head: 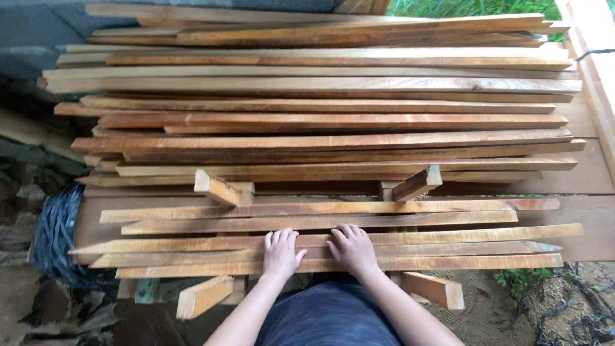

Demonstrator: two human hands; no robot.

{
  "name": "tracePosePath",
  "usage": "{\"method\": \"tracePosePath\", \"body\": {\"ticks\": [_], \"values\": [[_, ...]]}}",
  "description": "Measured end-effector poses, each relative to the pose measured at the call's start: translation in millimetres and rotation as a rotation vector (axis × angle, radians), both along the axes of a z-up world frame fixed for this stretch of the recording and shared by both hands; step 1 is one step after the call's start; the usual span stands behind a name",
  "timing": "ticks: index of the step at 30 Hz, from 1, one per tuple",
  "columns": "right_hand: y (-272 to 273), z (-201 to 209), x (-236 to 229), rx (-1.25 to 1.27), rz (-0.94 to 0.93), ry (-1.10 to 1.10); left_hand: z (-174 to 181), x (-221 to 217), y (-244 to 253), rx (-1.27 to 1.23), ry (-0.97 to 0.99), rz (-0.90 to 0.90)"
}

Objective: Arranging and aligning thin wood slats on a workbench in a workshop.

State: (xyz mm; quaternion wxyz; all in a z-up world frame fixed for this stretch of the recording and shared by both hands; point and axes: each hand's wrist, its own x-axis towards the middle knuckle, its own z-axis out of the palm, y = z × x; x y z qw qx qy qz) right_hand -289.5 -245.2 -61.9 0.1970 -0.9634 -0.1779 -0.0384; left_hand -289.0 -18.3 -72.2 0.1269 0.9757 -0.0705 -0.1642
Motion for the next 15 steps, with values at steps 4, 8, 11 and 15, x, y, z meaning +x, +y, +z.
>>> {"method": "tracePosePath", "body": {"ticks": [4,8,11,15], "values": [[5.5,-1.9,-13.1,-0.040,-0.048,-0.009,3.0,-1.8,1.9,-0.042,-0.009,-0.005],[10.2,7.0,-14.4,-0.122,-0.060,0.074,12.8,5.2,2.4,-0.045,0.017,-0.012],[10.1,16.8,-15.1,-0.159,-0.048,0.138,14.0,8.1,0.0,-0.012,0.008,-0.055],[9.6,15.8,-23.0,-0.144,-0.029,0.067,22.3,9.3,0.5,0.059,0.022,-0.102]]}}
